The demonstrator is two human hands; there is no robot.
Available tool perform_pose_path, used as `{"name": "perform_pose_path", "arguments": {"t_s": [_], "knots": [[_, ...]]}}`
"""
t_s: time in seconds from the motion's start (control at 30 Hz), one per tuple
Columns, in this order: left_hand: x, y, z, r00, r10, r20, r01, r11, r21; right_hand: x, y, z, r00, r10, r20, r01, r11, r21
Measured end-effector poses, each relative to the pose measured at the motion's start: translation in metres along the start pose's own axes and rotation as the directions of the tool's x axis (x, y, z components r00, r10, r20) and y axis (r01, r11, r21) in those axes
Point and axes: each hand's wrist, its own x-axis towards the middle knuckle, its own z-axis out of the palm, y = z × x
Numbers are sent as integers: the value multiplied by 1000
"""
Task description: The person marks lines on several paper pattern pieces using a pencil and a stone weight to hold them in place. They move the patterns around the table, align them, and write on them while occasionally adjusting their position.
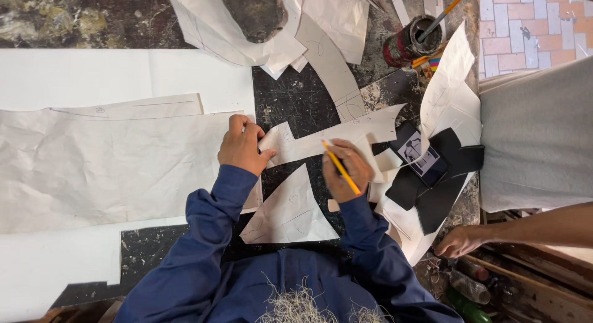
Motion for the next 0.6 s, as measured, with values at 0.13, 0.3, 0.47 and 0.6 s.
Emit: {"name": "perform_pose_path", "arguments": {"t_s": [0.13,0.3,0.47,0.6], "knots": [[3,-2,0,1000,22,-4,-22,1000,-3,-11,10,-7,958,286,30,-287,954,89],[5,-6,0,1000,-2,28,2,1000,-13,-16,19,-4,981,191,0,-191,981,5],[8,-8,3,998,-21,59,21,1000,-6,-13,20,-5,991,127,31,-127,992,-6],[10,-14,10,999,11,48,-12,1000,6,-11,-2,-27,999,33,-1,-33,998,-51]]}}
